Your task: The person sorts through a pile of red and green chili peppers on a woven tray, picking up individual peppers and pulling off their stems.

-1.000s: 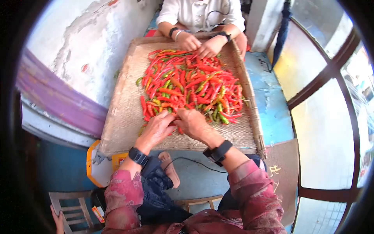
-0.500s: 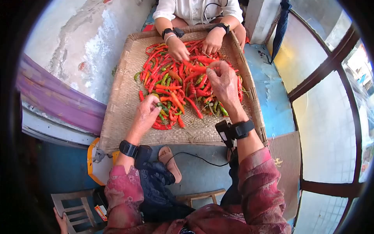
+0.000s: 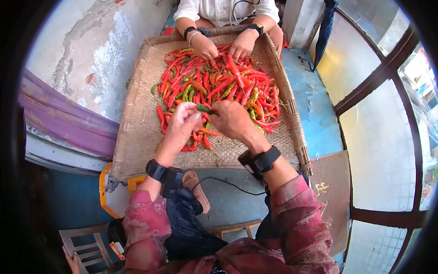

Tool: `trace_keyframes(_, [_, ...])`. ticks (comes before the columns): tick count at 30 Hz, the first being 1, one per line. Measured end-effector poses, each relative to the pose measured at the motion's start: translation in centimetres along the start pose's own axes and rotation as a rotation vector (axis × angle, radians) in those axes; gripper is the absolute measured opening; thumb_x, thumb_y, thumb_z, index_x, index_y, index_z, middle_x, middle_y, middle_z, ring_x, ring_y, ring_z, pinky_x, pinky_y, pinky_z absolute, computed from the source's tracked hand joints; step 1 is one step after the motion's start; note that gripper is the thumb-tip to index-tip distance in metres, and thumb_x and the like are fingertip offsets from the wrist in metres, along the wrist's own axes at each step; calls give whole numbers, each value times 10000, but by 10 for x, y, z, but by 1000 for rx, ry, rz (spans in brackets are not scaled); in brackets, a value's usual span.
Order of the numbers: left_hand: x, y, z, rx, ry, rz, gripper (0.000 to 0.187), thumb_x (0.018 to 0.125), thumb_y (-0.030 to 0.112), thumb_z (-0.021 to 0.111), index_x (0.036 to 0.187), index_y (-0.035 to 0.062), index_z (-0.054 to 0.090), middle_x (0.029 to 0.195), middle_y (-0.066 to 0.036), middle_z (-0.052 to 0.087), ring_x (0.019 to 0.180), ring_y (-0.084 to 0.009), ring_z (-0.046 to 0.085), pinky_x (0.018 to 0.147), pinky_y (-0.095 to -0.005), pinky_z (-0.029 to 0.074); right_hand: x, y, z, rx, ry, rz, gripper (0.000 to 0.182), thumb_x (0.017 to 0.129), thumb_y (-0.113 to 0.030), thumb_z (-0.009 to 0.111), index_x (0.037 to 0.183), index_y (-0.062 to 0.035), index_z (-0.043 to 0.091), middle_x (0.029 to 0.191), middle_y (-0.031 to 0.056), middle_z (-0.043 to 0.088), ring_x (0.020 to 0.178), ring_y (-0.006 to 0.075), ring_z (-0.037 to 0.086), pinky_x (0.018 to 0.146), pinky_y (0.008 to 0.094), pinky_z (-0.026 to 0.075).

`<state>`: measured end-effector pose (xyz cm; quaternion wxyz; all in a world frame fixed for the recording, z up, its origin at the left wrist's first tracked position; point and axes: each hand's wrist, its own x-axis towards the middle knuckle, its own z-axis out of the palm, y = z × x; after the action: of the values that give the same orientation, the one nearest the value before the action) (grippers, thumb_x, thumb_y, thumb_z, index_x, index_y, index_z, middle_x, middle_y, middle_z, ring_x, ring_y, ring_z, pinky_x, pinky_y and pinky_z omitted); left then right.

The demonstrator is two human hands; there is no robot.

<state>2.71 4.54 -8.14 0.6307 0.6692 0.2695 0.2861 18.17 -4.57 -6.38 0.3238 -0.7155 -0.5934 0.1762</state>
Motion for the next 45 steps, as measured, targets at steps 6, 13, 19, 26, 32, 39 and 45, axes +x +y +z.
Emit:
trace_keyframes(6, [4, -46, -6, 1305, -184, 476, 188, 772, 91, 638, 944, 42, 580, 902, -131, 577, 868, -293, 575, 729, -398, 494, 7, 22, -35, -10, 485, 77, 159, 799, -117, 611, 910, -5, 629, 795, 248, 612, 763, 401, 611, 647, 440, 489])
trace_keyframes(13, [4, -31, -17, 1227, -98, 340, 160, 770, 88, 619, 909, 14, 593, 885, -160, 578, 891, -343, 572, 724, -406, 494, 4, 18, -30, -103, 617, -41, 222, 773, -61, 638, 986, -7, 616, 865, 220, 613, 822, 362, 615, 718, 420, 496])
trace_keyframes(19, [5, -11, -27, 461, 69, -12, 194, 825, 153, 611, 945, 8, 563, 829, -115, 610, 732, -226, 596, 678, -328, 503, -7, -1, 3, 129, 231, -81, 260, 771, -146, 673, 969, 14, 621, 899, 226, 628, 846, 362, 618, 751, 416, 495])
trace_keyframes(26, [2, -9, -7, -166, -62, -138, 224, 908, 233, 582, 1042, 57, 545, 857, -12, 584, 733, -92, 569, 652, -237, 482, -10, -6, 27, 243, 12, -46, 230, 808, -201, 638, 835, 22, 592, 739, 245, 599, 734, 409, 606, 655, 446, 491])
trace_keyframes(32, [22, -39, -13, 1236, 139, 378, 465, 789, 213, 686, 1202, 90, 512, 1215, -122, 505, 1107, -294, 488, 916, -404, 441, 7, 10, -19, 68, 438, 36, 157, 826, -162, 599, 839, -7, 617, 704, 228, 603, 663, 385, 616, 586, 453, 494])
trace_keyframes(39, [44, -59, 6, 1468, 93, 182, 430, 741, 119, 630, 1159, 152, 536, 1434, -162, 298, 1255, -451, 316, 966, -575, 311, 3, 23, -32, -361, 601, 6, 317, 775, -114, 638, 1070, -20, 567, 1006, 212, 577, 901, 368, 581, 742, 450, 475])
trace_keyframes(45, [51, -79, -61, 1566, 292, 204, 242, 731, 83, 612, 960, 144, 560, 1052, -100, 534, 970, -346, 542, 738, -469, 453, -1, 16, -26, -270, 457, -13, 267, 757, -91, 633, 1011, -27, 581, 901, 174, 567, 877, 365, 568, 732, 449, 481])
